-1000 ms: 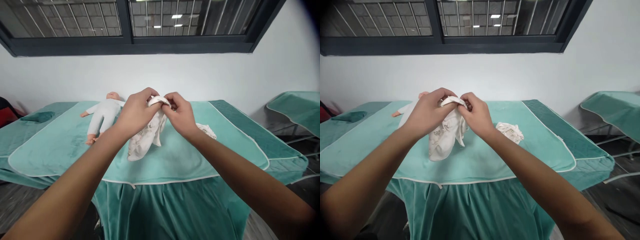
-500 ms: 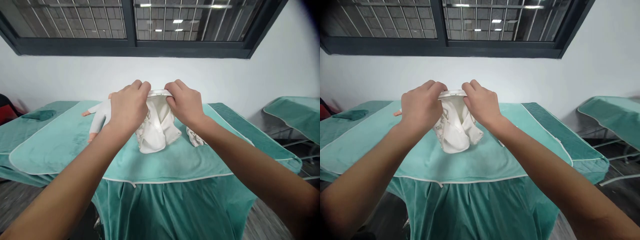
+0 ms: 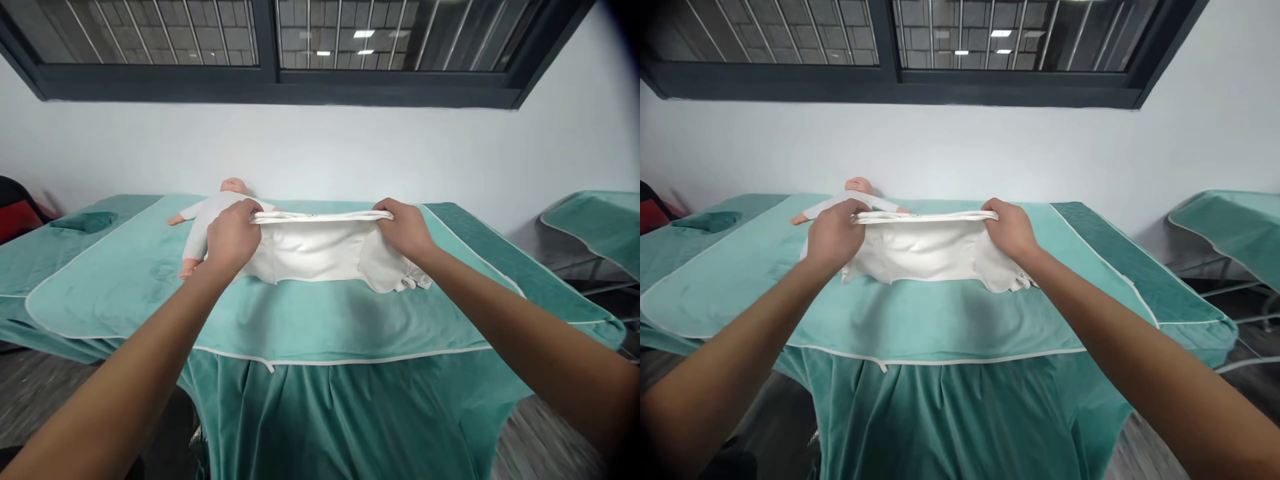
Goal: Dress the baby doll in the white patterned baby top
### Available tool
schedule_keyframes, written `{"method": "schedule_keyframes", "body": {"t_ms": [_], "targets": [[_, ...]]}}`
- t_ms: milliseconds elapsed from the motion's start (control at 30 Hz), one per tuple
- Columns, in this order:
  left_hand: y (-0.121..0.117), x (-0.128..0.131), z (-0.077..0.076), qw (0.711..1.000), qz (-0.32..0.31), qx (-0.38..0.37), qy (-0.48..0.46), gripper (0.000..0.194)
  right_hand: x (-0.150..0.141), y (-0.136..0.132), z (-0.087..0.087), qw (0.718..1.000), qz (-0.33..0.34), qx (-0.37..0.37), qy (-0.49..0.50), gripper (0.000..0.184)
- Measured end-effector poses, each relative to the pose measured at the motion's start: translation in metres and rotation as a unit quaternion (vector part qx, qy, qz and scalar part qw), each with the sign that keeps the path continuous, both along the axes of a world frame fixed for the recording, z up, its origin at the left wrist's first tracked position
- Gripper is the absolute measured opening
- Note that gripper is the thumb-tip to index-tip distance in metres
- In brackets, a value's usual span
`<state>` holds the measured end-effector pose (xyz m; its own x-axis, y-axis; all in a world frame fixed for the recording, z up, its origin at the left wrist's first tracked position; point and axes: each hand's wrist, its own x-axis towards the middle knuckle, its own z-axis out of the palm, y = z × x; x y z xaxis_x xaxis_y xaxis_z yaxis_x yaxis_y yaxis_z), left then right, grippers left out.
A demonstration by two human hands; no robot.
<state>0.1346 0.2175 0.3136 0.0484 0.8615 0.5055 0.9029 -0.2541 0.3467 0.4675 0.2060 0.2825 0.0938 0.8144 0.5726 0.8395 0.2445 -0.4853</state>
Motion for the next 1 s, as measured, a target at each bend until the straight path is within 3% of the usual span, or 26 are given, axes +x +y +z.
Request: {"method": "schedule_keyframes", "body": {"t_ms": [167,300,433,533,600,667,733,833,900,1000], "targets": [[0.023,-0.006,-0.002,0.993,0.026,-0.111,-0.036,0.033,0.016,0.022,0.012,0.992,-0.012,-0.122,-0.029,0.023],[0.056,-0.007,-0.006,0.981,0.058,-0.184,0.029,0.044,0.018,0.064,0.012,0.972,0.027,-0.221,-0.074,0.014],[0.105,-0.006,-0.039,0.971,0.103,-0.186,0.111,0.045,0.009,0.117,-0.031,0.975,0.016,-0.201,-0.092,0.022],[0.133,0.000,-0.079,0.962,0.139,-0.181,0.151,0.040,-0.004,0.145,-0.075,0.967,-0.049,-0.228,-0.104,0.037],[0.139,0.010,-0.106,0.964,0.134,-0.143,0.181,0.039,-0.011,0.153,-0.099,0.961,-0.056,-0.254,-0.093,0.040],[0.132,0.025,-0.130,0.971,0.084,-0.067,0.215,0.041,-0.013,0.153,-0.116,0.963,-0.028,-0.262,-0.064,0.040],[0.120,0.042,-0.149,0.974,-0.014,-0.010,0.227,0.041,-0.008,0.144,-0.126,0.971,-0.009,-0.240,-0.005,0.041],[0.108,0.066,-0.169,0.971,-0.143,-0.028,0.191,0.038,0.017,0.120,-0.132,0.979,-0.054,-0.176,0.093,0.041],[0.112,0.077,-0.177,0.971,-0.163,-0.073,0.157,0.038,0.041,0.101,-0.136,0.971,-0.110,-0.181,0.109,0.041],[0.131,0.084,-0.184,0.973,-0.142,-0.120,0.135,0.046,0.080,0.076,-0.142,0.957,-0.158,-0.233,0.075,0.045]]}}
